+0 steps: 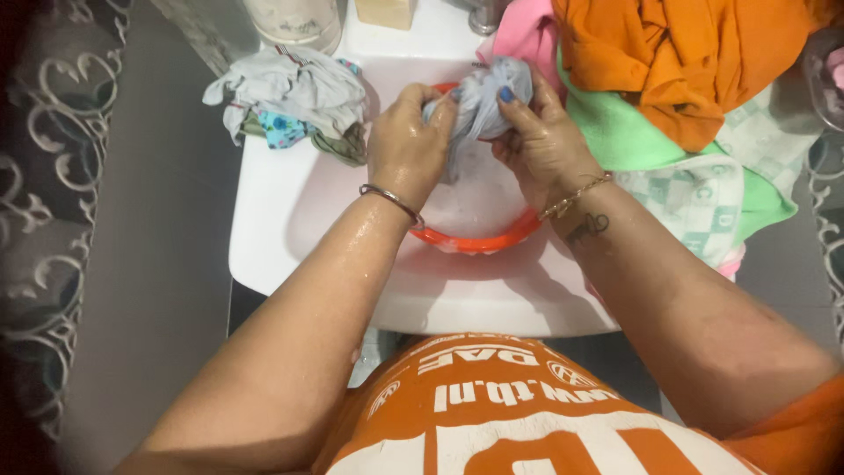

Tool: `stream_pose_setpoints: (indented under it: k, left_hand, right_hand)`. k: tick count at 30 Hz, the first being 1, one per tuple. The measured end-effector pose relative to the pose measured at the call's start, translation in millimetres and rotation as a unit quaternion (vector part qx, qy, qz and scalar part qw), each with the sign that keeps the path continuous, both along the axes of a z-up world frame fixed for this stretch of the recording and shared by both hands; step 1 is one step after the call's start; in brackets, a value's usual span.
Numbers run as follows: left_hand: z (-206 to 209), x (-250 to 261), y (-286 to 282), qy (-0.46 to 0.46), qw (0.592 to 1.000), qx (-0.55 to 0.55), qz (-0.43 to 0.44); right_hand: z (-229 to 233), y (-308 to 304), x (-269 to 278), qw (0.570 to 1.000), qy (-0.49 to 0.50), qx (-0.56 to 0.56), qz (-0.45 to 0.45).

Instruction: The person washes several pieces of clothing by hand in a basin of soapy water at a sink, scrubbing them with a bar of soap, rinsing them under running water, and wringing them out.

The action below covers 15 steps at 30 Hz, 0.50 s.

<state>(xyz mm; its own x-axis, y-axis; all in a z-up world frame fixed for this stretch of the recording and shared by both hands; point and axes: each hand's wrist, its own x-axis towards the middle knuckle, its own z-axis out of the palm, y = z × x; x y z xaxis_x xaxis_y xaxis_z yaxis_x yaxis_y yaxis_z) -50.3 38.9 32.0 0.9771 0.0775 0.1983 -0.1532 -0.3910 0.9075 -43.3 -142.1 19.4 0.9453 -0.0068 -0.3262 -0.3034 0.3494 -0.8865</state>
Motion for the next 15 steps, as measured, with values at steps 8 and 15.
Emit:
stream_pose_setpoints:
  k: [8,15]
  left_hand:
    - [0,0,-32,0.079,0.997,0.007,0.014]
    - [-22,5,-35,0.171,0.914,-0.364,0.051]
  right_hand:
    - [2,-24,2,0.998,-0.029,-0.014,-0.051]
    - [16,-22,-7,0.967,-0.178,-0.076,0.163]
